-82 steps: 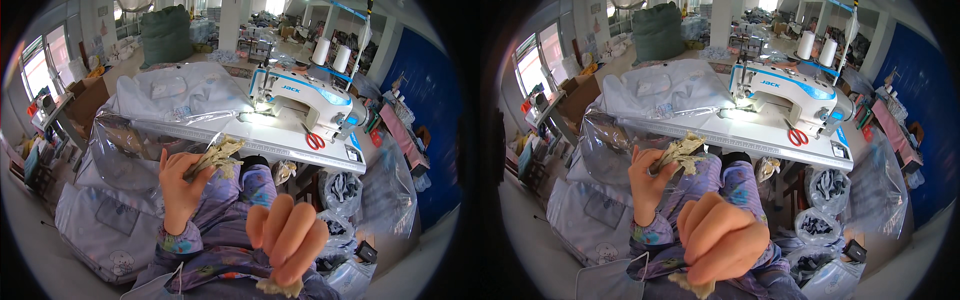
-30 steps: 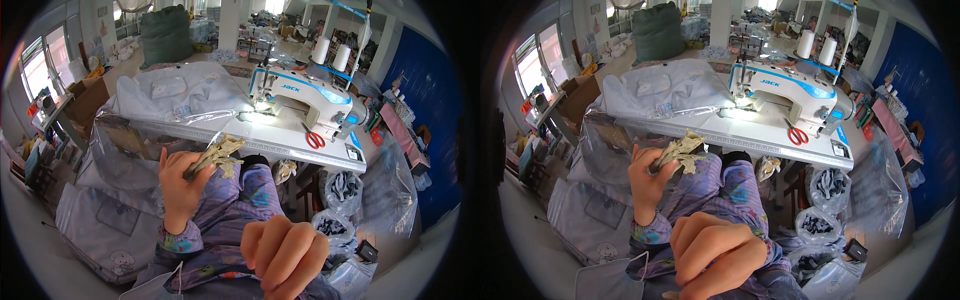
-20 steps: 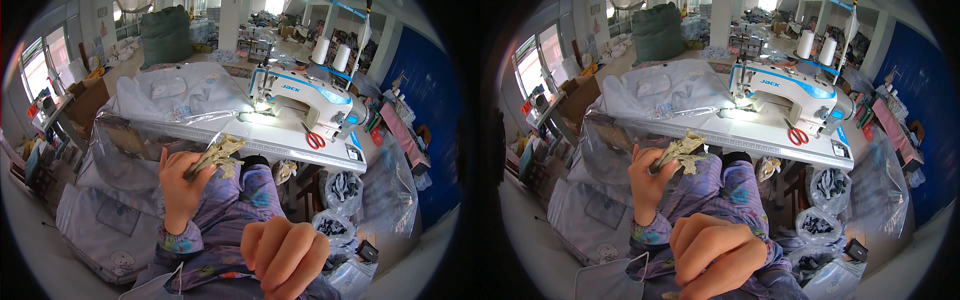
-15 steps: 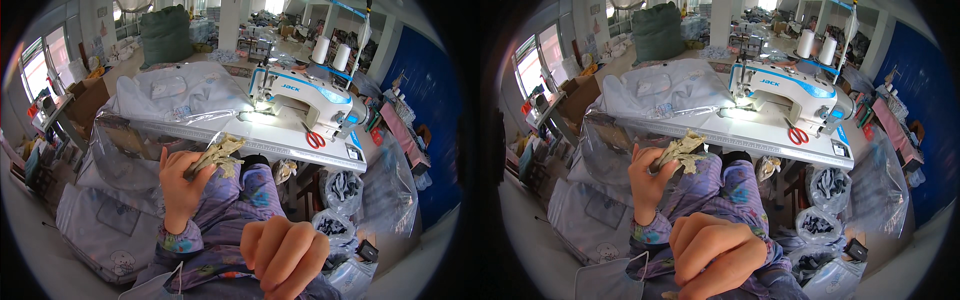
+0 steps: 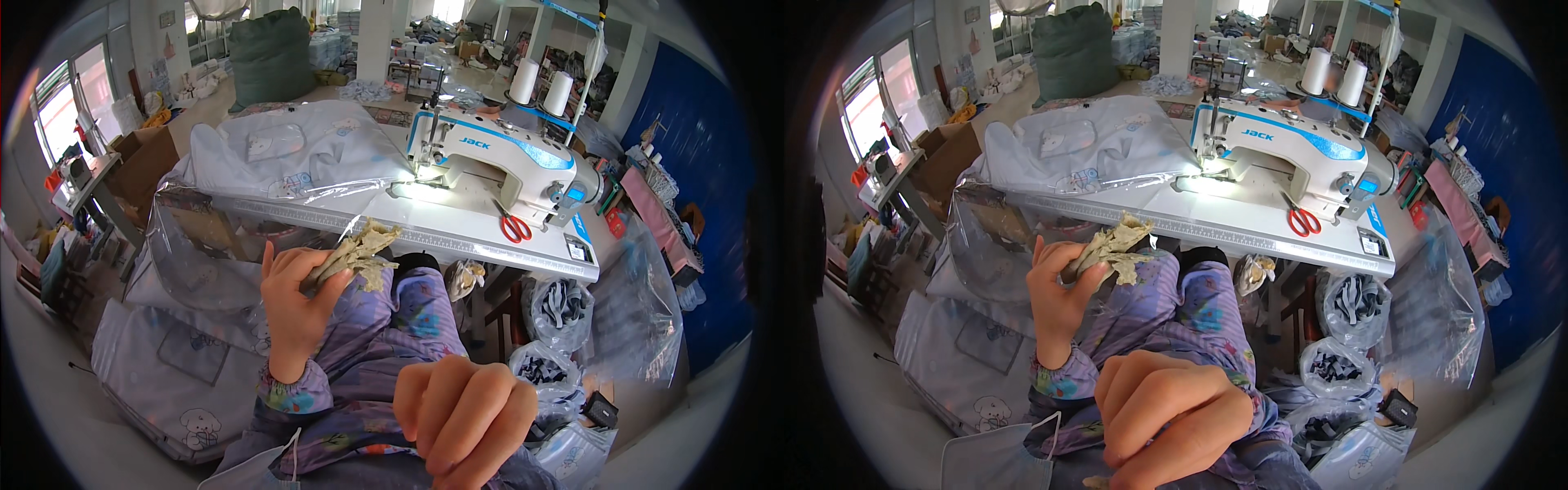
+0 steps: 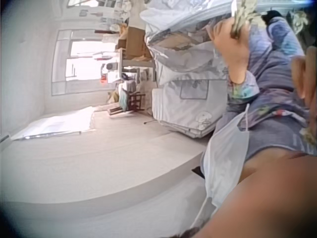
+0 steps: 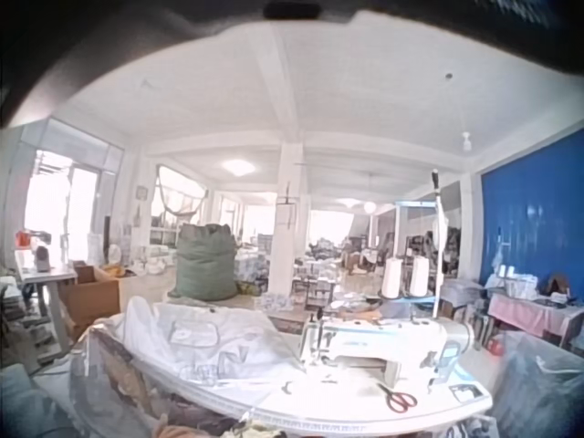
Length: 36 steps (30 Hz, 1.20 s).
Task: Manually inspecting and removing loose threads or small imperfections from fabric components at a workstation.
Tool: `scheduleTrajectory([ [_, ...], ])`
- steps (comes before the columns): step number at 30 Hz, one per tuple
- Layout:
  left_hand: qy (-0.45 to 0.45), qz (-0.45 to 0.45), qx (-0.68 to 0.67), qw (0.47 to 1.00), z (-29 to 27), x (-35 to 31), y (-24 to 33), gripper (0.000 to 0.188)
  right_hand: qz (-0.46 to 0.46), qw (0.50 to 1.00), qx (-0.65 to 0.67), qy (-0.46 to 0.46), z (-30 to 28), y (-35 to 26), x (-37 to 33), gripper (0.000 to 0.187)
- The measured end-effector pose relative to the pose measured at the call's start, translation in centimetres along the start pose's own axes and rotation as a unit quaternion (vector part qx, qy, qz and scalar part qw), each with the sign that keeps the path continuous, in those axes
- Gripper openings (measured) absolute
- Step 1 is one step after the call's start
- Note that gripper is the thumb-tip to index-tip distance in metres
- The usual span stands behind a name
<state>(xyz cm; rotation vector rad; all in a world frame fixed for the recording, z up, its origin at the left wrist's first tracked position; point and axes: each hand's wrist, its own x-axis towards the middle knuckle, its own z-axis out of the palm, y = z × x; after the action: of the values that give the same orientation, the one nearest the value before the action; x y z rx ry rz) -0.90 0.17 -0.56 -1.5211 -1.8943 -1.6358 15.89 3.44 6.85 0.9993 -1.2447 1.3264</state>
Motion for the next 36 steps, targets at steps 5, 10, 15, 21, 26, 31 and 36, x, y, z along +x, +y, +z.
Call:
scheduleTrajectory([
  [5, -0.001, -0.006, 0.002, 1.0, -0.1, 0.0, 0.1, 0.019, -0.01, 1.0, 0.01, -0.01, -0.2, 0.1, 0.3, 0.018],
  [10, -0.003, -0.01, 0.001, 1.0, -0.1, -0.1, 0.1, 0.019, 0.004, 1.0, 0.002, 0.001, 0.0, -0.1, 0.2, 0.018],
  [15, 0.001, -0.004, 0.0, 1.0, 0.1, -0.1, 0.0, 0.019, 0.003, 1.0, 0.001, 0.005, 0.1, -0.3, 0.1, 0.018],
  [21, 0.003, -0.003, 0.0, 1.0, 0.1, -0.1, -0.1, 0.02, 0.011, 1.0, -0.009, 0.006, 0.1, -0.3, -0.2, 0.018],
  [26, -0.002, -0.007, 0.002, 1.0, 0.0, -0.1, -0.1, 0.021, 0.008, 1.0, -0.009, 0.005, 0.0, -0.4, 0.1, 0.018],
  [31, -0.001, -0.007, 0.006, 1.0, 0.0, -0.1, 0.0, 0.021, -0.003, 1.0, 0.006, -0.018, -0.7, -0.2, -1.3, 0.019],
  [36, -0.002, -0.01, 0.008, 1.0, 0.0, -0.1, 0.0, 0.02, 0.003, 1.0, -0.005, 0.017, 0.2, -0.3, 0.0, 0.018],
])
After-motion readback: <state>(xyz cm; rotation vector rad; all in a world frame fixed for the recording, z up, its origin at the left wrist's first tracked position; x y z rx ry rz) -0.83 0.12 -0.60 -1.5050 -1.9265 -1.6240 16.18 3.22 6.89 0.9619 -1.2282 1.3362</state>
